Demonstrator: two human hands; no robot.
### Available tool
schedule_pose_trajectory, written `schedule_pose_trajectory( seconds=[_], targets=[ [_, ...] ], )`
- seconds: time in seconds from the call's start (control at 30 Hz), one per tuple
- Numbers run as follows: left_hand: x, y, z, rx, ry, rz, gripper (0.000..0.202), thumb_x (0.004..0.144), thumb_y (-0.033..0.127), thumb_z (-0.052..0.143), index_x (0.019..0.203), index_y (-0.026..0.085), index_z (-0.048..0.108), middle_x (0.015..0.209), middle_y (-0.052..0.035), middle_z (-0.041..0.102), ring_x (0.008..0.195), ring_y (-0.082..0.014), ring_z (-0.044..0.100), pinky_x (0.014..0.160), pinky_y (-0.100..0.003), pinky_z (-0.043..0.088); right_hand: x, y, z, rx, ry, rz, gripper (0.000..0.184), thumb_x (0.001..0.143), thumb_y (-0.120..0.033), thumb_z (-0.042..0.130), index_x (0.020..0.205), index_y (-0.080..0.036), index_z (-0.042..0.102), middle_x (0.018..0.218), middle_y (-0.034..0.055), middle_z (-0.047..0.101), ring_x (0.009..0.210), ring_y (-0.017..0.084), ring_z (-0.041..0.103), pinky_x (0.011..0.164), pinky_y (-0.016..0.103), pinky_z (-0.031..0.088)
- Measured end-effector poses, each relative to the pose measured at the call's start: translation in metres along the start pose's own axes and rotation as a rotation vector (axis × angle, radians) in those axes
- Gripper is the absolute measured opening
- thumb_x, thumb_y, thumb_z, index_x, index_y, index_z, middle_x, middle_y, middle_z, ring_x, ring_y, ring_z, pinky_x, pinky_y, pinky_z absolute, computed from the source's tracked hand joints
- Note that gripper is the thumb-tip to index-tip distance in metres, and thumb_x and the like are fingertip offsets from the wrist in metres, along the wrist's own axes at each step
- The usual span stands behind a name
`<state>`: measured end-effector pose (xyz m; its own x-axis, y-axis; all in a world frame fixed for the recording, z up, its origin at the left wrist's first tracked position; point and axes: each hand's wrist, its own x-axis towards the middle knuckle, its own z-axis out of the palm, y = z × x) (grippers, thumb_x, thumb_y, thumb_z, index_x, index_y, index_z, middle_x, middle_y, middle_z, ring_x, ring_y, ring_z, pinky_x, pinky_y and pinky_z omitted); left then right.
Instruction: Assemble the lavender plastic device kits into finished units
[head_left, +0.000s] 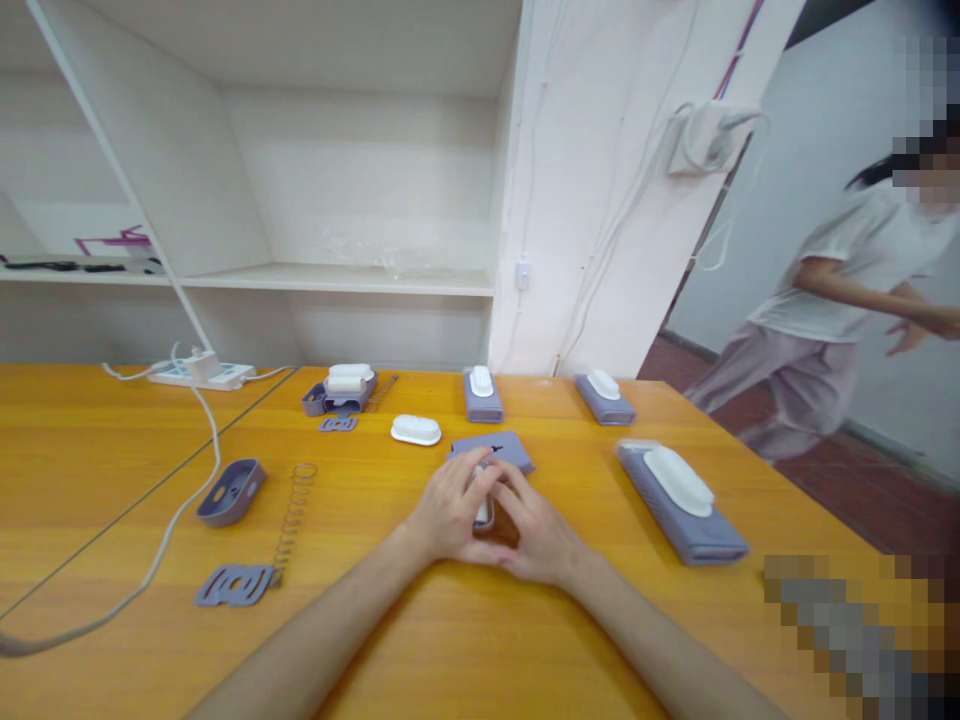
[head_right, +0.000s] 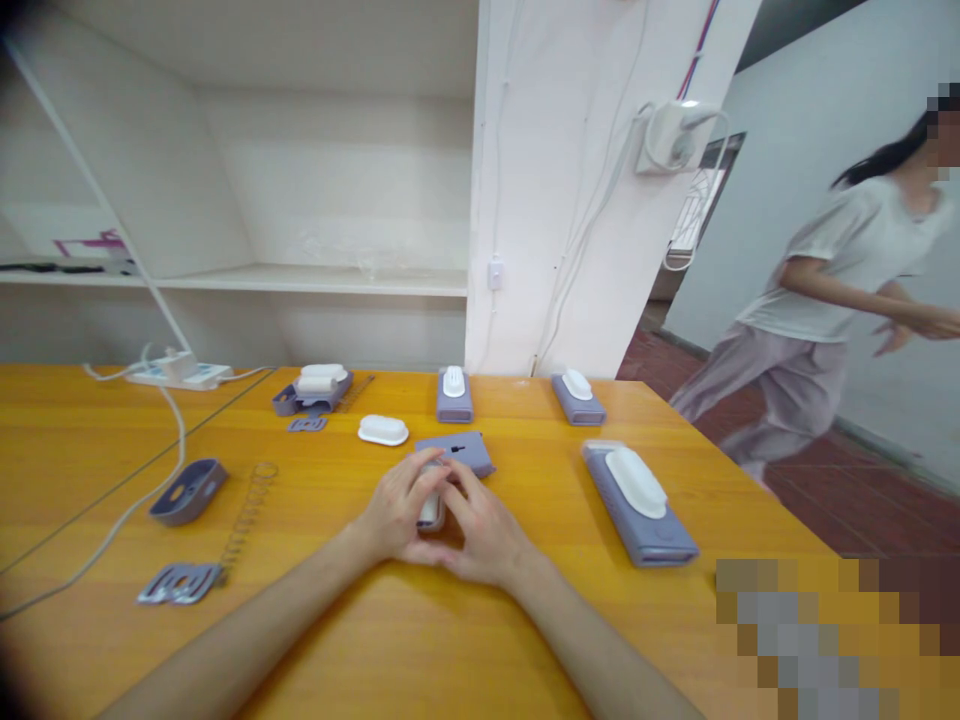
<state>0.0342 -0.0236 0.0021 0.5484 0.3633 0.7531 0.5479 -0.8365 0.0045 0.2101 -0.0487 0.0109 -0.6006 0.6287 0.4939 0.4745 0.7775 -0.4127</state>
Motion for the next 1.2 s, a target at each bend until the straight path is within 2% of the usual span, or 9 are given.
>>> schedule_pose_trajectory(
  seconds=[0.13, 0.3, 0.37, 0.47, 0.57, 0.7, 0.83, 0.93, 1.2],
  targets=[
    [0.000, 0.001, 0.001, -0.035, -0.027, 0.023, 0.083, 0.066, 0.073, 0.048, 0.125, 0.014, 0.039, 0.124, -0.0202, 0.046, 0.113, -0.0305, 0.049, 0.091, -0.042, 0.044, -0.001, 0.003, 0.003, -0.002, 0.082, 0.045, 0.055, 0.076, -0.035, 0.059, 0.124, -0.016, 0.040, 0.131, 0.0158, 0.041, 0.123, 0.026, 0.038, 0.101, 0.041, 0.036],
    [0.001, -0.001, 0.000, -0.091, -0.047, 0.035, 0.080, 0.070, 0.068, 0.048, 0.127, 0.014, 0.034, 0.123, -0.0202, 0.045, 0.115, -0.0306, 0.046, 0.092, -0.043, 0.043, -0.002, 0.002, 0.004, -0.025, 0.095, 0.074, 0.065, 0.069, -0.033, 0.064, 0.126, -0.015, 0.038, 0.121, 0.0157, 0.040, 0.112, 0.027, 0.045, 0.092, 0.039, 0.044],
    [0.000, -0.003, 0.000, -0.099, -0.044, 0.002, 0.077, 0.072, 0.066, 0.047, 0.128, 0.015, 0.032, 0.125, -0.0202, 0.043, 0.116, -0.0311, 0.045, 0.093, -0.045, 0.041, -0.002, 0.000, 0.005, -0.030, 0.112, 0.094, 0.069, 0.067, -0.033, 0.065, 0.128, -0.016, 0.037, 0.119, 0.0149, 0.039, 0.110, 0.027, 0.047, 0.089, 0.039, 0.045],
    [-0.001, -0.006, -0.001, -0.110, -0.022, -0.088, 0.066, 0.078, 0.057, 0.044, 0.129, 0.017, 0.030, 0.128, -0.0191, 0.040, 0.118, -0.0313, 0.043, 0.094, -0.048, 0.039, 0.000, 0.002, 0.006, 0.026, 0.255, 0.203, 0.070, 0.065, -0.031, 0.066, 0.128, -0.018, 0.038, 0.118, 0.0133, 0.040, 0.112, 0.027, 0.046, 0.092, 0.040, 0.043],
    [0.001, -0.007, -0.001, -0.093, 0.021, -0.203, 0.048, 0.084, 0.040, 0.043, 0.125, 0.019, 0.034, 0.126, -0.0169, 0.041, 0.116, -0.0285, 0.044, 0.095, -0.047, 0.039, 0.002, 0.013, 0.003, 0.277, 0.461, 0.383, 0.061, 0.068, -0.035, 0.065, 0.122, -0.020, 0.040, 0.115, 0.0109, 0.048, 0.103, 0.023, 0.053, 0.088, 0.037, 0.045],
    [0.009, -0.004, -0.001, -0.044, 0.015, -0.330, 0.033, 0.085, 0.029, 0.044, 0.116, 0.019, 0.043, 0.120, -0.0141, 0.047, 0.111, -0.0249, 0.047, 0.095, -0.043, 0.040, 0.005, 0.032, -0.004, 0.811, 0.656, 0.565, 0.039, 0.080, -0.049, 0.049, 0.101, -0.016, 0.051, 0.086, 0.0060, 0.062, 0.069, 0.016, 0.060, 0.058, 0.027, 0.049],
    [0.015, -0.002, -0.001, -0.012, -0.026, -0.328, 0.032, 0.084, 0.031, 0.046, 0.113, 0.019, 0.046, 0.116, -0.0136, 0.050, 0.108, -0.0252, 0.049, 0.091, -0.043, 0.042, 0.004, 0.043, -0.013, 1.253, 0.737, 0.673, 0.053, 0.081, -0.062, 0.033, 0.088, -0.015, 0.056, 0.077, 0.0083, 0.066, 0.055, 0.015, 0.058, 0.047, 0.025, 0.044],
    [0.016, -0.002, -0.001, 0.005, -0.057, -0.319, 0.035, 0.083, 0.035, 0.048, 0.114, 0.019, 0.046, 0.115, -0.0138, 0.051, 0.107, -0.0260, 0.049, 0.091, -0.044, 0.042, 0.002, 0.047, -0.018, 1.346, 0.802, 0.726, 0.051, 0.079, -0.064, 0.036, 0.091, -0.018, 0.055, 0.079, 0.0068, 0.068, 0.053, 0.015, 0.059, 0.046, 0.026, 0.045],
    [0.013, -0.009, 0.001, -0.009, -0.153, -0.414, 0.041, 0.081, 0.044, 0.052, 0.115, 0.021, 0.047, 0.113, -0.0105, 0.051, 0.106, -0.0247, 0.049, 0.090, -0.042, 0.042, 0.000, 0.061, -0.027, 1.254, 0.986, 0.753, 0.053, 0.078, -0.067, 0.036, 0.085, -0.018, 0.054, 0.067, 0.0024, 0.066, 0.049, 0.015, 0.059, 0.041, 0.024, 0.041]
  ],
)
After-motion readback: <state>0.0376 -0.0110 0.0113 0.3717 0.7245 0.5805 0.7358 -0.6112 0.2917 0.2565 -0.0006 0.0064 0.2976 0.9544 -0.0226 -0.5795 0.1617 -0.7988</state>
